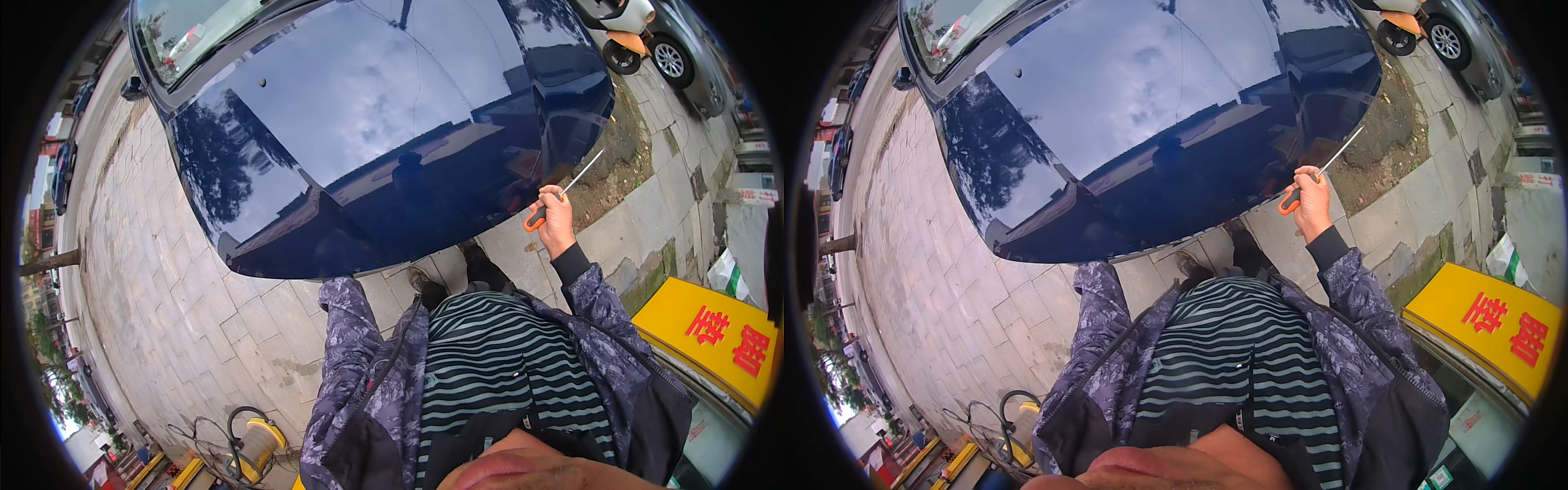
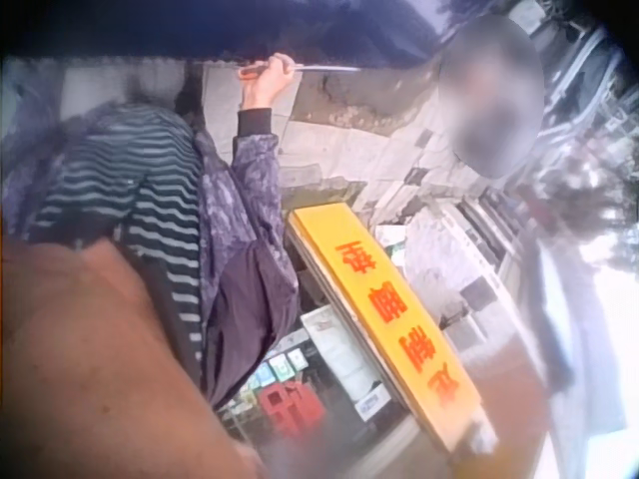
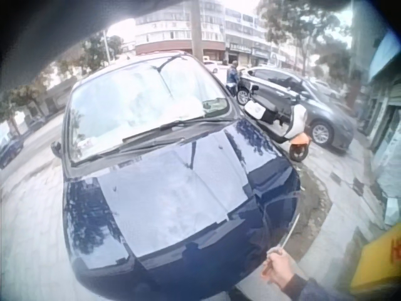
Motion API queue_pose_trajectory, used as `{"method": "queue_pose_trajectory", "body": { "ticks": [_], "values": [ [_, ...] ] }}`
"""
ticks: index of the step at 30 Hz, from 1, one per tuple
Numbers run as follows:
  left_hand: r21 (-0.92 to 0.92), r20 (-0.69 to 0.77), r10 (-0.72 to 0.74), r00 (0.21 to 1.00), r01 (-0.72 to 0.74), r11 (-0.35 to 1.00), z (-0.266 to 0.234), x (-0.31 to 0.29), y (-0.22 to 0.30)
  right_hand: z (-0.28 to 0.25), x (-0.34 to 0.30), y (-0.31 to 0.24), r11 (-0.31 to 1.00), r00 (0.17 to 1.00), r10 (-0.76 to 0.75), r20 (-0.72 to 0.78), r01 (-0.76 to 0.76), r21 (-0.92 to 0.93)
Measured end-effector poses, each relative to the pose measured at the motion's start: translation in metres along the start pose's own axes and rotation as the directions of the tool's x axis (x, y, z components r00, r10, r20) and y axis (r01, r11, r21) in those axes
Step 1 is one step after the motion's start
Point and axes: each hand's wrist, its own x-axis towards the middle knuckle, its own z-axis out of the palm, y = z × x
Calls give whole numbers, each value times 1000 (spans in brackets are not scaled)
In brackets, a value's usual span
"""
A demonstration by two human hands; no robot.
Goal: The person uses a screwdriver to pry and release the hood latch on a dark car, then lifts the hood to expose the engine bay. After closing the hood, they walk to a workbench and use pliers and a screwdriver to manipulate a cable attached to a detached car part.
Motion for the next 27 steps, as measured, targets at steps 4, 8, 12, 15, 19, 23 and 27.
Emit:
{"method": "queue_pose_trajectory", "body": {
  "ticks": [4, 8, 12, 15, 19, 23, 27],
  "values": [
    [26, 17, -1, 1000, 0, 1000, -14, -3, 8, -1, 7, 10, 1000, 1000, -15, -10, 15, -3],
    [24, 50, -14, 999, 13, 1000, -33, -18, 19, 1, 15, 19, 1000, 999, 0, -37, 0, -22],
    [-60, 120, -48, 992, 55, 997, -50, -37, 35, 2, 25, 30, 999, 999, 31, -41, -32, -22],
    [-58, 141, -44, 989, 53, 997, -57, -49, 42, 1, 31, 40, 999, 997, 33, -64, -34, -19],
    [-125, -95, -28, 995, 16, 992, -50, -59, 44, -1, 34, 47, 1000, 997, 22, -69, -23, -21],
    [-125, -193, -6, 981, -18, 992, -32, -68, 42, -2, 34, 47, 998, 996, -12, -83, 8, -56],
    [-93, -196, -1, 981, -18, 995, -6, -85, 39, -8, 31, 41, 996, 998, -28, -53, 23, -86]
  ]
}}
